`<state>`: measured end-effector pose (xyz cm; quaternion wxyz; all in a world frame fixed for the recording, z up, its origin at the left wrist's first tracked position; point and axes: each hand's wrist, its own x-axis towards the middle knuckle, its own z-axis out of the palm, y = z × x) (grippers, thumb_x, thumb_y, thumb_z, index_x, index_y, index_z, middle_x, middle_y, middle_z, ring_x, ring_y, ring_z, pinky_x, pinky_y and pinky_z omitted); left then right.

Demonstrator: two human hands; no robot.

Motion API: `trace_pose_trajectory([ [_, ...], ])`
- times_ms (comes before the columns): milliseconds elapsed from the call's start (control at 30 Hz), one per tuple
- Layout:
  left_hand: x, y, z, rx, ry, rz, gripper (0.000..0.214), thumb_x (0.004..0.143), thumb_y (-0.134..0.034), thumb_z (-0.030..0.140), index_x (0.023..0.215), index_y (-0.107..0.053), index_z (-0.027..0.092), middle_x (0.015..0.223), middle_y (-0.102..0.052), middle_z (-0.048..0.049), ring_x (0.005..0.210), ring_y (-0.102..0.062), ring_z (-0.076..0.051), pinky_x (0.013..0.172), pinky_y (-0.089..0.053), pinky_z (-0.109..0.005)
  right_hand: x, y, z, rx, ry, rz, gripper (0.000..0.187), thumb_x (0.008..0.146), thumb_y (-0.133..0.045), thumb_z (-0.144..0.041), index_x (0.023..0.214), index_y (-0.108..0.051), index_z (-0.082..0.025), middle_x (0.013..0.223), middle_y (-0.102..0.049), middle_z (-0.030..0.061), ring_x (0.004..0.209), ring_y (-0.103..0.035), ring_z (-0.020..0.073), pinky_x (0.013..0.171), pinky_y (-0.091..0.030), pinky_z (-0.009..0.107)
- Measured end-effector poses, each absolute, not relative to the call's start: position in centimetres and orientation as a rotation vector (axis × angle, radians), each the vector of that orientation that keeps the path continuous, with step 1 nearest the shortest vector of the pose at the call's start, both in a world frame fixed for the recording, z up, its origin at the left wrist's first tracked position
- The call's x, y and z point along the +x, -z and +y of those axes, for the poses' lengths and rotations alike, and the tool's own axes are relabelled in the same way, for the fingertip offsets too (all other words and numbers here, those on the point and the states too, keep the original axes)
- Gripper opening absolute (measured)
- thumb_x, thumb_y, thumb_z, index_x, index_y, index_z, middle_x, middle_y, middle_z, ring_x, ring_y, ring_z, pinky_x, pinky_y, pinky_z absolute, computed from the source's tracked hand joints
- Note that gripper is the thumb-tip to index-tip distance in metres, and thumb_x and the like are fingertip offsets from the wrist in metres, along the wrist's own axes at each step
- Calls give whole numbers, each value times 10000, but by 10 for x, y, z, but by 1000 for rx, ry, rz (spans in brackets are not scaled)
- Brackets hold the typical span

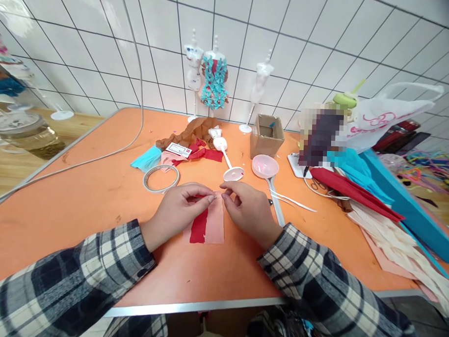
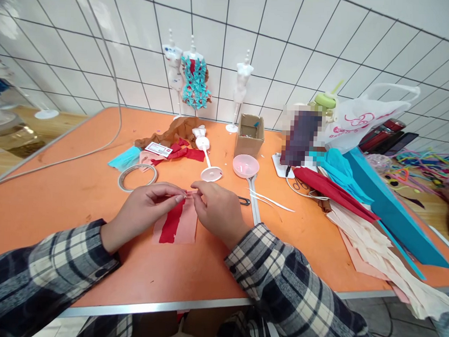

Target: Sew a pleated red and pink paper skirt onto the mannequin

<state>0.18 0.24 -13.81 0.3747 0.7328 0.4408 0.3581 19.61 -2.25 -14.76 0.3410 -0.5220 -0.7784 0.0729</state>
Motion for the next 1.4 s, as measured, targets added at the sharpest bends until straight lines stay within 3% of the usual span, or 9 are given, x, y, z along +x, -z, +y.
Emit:
trace_pose_trajectory([
  [267,-2,141,6,1773,-964,1039,255,835,-684,445,894,-799,225,1103,-735,-91,1020,-682,-244,987,-532,-409,197,147,-21,-1200,-244,-2006,159,946,-589,-271,1006,-728,-224,885,-749,17,805,-653,158,727,-480,279],
  [567,-1,135,-1,1790,-827,934,325,848,-676,433,1116,-767,271,1288,-673,-79,1254,-586,-287,1115,-441,-448,199,140,-25,-1209,13,-2001,194,965,-556,-268,882,-724,-219,846,-759,27,791,-674,159,716,-478,278],
  [733,-1,136,1,1776,-820,966,400,866,-640,405,1237,-698,270,1324,-651,-83,1224,-604,-280,1044,-501,-420,204,137,-23,-1176,-29,-1991,242,984,-515,-284,874,-720,-216,851,-743,45,805,-666,162,735,-489,277],
  [900,-8,146,14,2395,-744,1121,299,940,-504,342,1020,-769,229,1023,-707,-89,955,-645,-247,889,-523,-419,217,152,-4,-1269,-294,-1996,174,951,-589,-223,925,-762,-224,929,-765,35,880,-683,173,788,-501,288],
  [1100,-9,157,19,2642,-461,1061,363,974,-455,304,1245,-678,212,1141,-693,-107,1038,-616,-273,913,-493,-421,224,171,12,-1150,-331,-2235,177,952,-607,-246,1000,-777,-226,941,-768,33,946,-646,193,861,-477,333],
  [1400,-8,154,14,2745,-333,1086,319,976,-483,317,1199,-702,250,1163,-702,-70,1089,-595,-289,949,-426,-478,223,172,8,-1218,-310,-2300,188,955,-598,-251,1012,-776,-230,891,-741,27,866,-625,178,769,-448,302],
])
